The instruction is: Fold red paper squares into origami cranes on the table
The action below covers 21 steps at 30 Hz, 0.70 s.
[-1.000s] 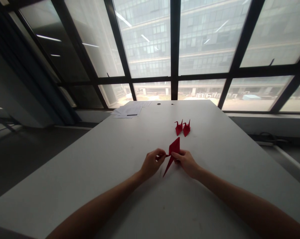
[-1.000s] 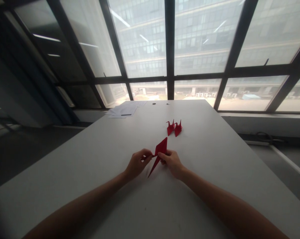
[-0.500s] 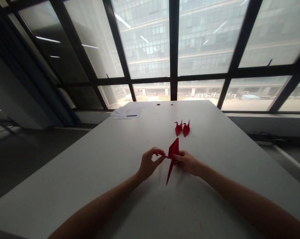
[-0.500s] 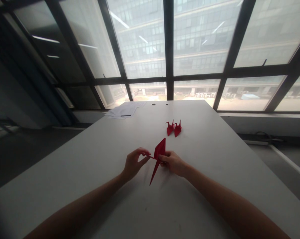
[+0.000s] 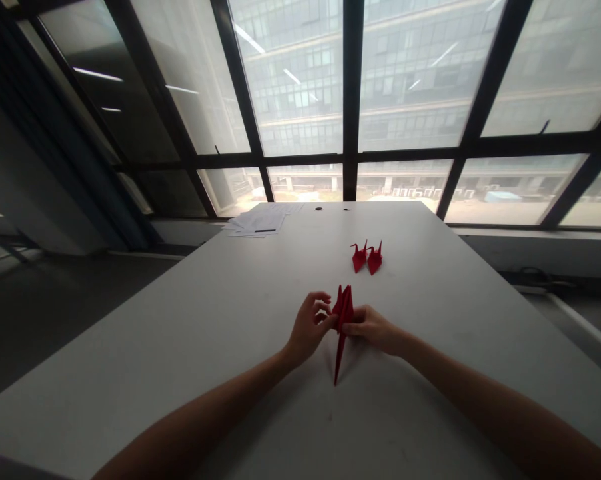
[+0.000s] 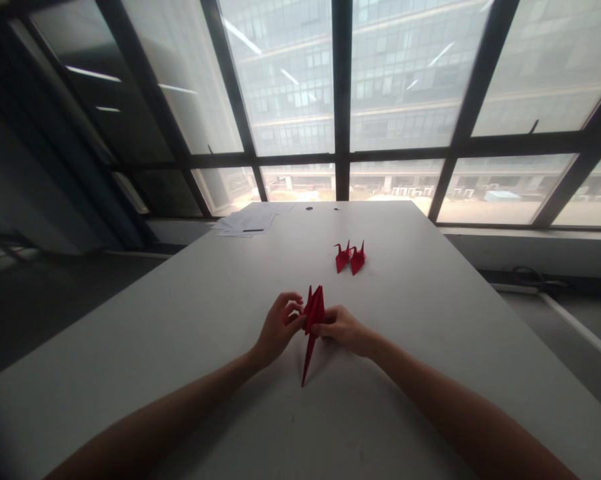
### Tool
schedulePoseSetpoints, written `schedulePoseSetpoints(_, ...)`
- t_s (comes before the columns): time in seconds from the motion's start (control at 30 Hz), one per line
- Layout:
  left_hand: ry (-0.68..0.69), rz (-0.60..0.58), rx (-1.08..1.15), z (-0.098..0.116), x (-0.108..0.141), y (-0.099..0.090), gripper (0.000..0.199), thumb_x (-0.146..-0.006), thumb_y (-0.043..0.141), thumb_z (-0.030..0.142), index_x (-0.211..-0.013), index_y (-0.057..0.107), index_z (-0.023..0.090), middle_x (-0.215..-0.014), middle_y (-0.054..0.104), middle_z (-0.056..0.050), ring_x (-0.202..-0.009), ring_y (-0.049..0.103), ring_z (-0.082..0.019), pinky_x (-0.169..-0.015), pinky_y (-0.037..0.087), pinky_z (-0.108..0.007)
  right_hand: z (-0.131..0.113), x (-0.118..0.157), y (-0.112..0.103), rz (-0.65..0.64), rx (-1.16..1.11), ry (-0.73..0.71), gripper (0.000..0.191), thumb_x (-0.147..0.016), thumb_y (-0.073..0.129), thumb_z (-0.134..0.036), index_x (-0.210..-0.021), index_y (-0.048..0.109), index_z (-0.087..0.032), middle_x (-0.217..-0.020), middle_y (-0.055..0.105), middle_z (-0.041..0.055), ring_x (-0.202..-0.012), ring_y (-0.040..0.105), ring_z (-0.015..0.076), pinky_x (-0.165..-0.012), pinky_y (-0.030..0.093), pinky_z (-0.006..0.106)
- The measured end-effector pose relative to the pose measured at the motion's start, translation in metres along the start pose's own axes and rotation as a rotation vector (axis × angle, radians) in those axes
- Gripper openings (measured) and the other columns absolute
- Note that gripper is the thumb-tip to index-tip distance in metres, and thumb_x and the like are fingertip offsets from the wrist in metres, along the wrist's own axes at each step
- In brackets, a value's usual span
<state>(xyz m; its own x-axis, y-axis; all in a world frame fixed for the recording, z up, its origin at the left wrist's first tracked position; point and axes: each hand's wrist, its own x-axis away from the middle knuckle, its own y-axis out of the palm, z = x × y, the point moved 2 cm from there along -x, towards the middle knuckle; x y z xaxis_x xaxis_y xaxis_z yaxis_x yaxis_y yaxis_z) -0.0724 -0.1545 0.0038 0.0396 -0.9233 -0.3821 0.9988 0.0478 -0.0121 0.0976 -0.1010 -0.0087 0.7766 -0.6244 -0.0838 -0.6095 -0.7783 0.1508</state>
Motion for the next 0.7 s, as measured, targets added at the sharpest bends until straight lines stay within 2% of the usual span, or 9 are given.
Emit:
schedulePoseSetpoints(0.1,0.016,-0.035,-0.022,0.004,0.000,0.003,0.016,-0.085,0.071,0.029,-0.089,0.061,0.017,-0.093,0.057,-0.003,-0.076,0.058,-0.013,-0.062,0.049,-0.023,0.001,0.000,0.000,0.035,0.027,-0.010,0.028,-0.074,0.080,-0.039,-0.087,0.077,-0.014,-0.068,0.061,-0.0003,-0.063,0.043,0.0114,-0.061,0.031,0.026)
schedulePoseSetpoints(0.17,0.040,-0.042,-0.054,0.008,0.000,0.005,0.019,-0.090,0.065,0.033,-0.083,0.064,0.014,-0.092,0.058,-0.005,-0.072,0.057,-0.012,-0.061,0.047,-0.022,0.001,-0.001,0.001,0.057,0.045,-0.015,0.031,-0.073,0.080,-0.042,-0.087,0.077,-0.014,-0.067,0.062,-0.0001,-0.062,0.044,0.0118,-0.061,0.032,0.026)
schedulePoseSetpoints(0.23,0.010,-0.057,-0.039,0.009,0.001,0.005,0.021,-0.091,0.064,0.036,-0.090,0.066,0.014,-0.090,0.059,-0.005,-0.070,0.056,-0.012,-0.061,0.047,-0.023,0.001,-0.002,0.003,0.095,0.051,-0.022,0.034,-0.071,0.081,-0.045,-0.086,0.076,-0.014,-0.067,0.062,0.0001,-0.062,0.046,0.0125,-0.061,0.035,0.026)
schedulePoseSetpoints(0.33,-0.099,-0.083,0.008,0.004,0.003,0.006,0.028,-0.084,0.072,0.035,-0.102,0.064,0.015,-0.084,0.063,-0.004,-0.070,0.059,-0.014,-0.064,0.049,-0.025,0.000,-0.003,0.005,0.159,0.043,-0.037,0.037,-0.071,0.080,-0.048,-0.086,0.076,-0.013,-0.069,0.064,0.0010,-0.063,0.049,0.0130,-0.060,0.037,0.026)
schedulePoseSetpoints(0.47,-0.124,-0.017,0.046,0.001,0.002,0.003,0.036,-0.082,0.074,0.031,-0.113,0.062,0.018,-0.080,0.062,-0.001,-0.072,0.059,-0.013,-0.067,0.050,-0.025,-0.001,-0.003,0.009,0.217,0.059,-0.054,0.038,-0.076,0.076,-0.048,-0.094,0.076,-0.014,-0.078,0.069,0.0037,-0.064,0.052,0.0130,-0.058,0.038,0.026)
schedulePoseSetpoints(0.57,-0.148,0.020,0.074,0.003,0.000,0.001,0.051,-0.079,0.077,0.028,-0.126,0.056,0.021,-0.076,0.059,0.002,-0.069,0.057,-0.012,-0.067,0.050,-0.025,-0.003,-0.002,0.012,0.260,0.088,-0.064,0.036,-0.077,0.074,-0.047,-0.093,0.077,-0.015,-0.081,0.072,0.0047,-0.063,0.055,0.0138,-0.058,0.039,0.026)
schedulePoseSetpoints(0.63,-0.218,0.010,0.092,0.003,0.000,0.001,0.052,-0.078,0.078,0.030,-0.125,0.059,0.019,-0.076,0.060,0.001,-0.070,0.059,-0.014,-0.068,0.051,-0.027,-0.004,-0.003,0.015,0.267,0.080,-0.084,0.035,-0.077,0.075,-0.046,-0.092,0.077,-0.015,-0.083,0.074,0.0056,-0.067,0.059,0.0163,-0.062,0.043,0.028)
schedulePoseSetpoints(0.7,-0.309,-0.042,0.105,0.002,0.000,0.001,0.043,-0.077,0.079,0.035,-0.113,0.066,0.014,-0.082,0.066,-0.004,-0.076,0.063,-0.018,-0.072,0.052,-0.031,-0.003,-0.003,0.016,0.278,0.065,-0.106,0.034,-0.076,0.076,-0.044,-0.093,0.077,-0.015,-0.087,0.075,0.0069,-0.073,0.063,0.0195,-0.068,0.047,0.031)
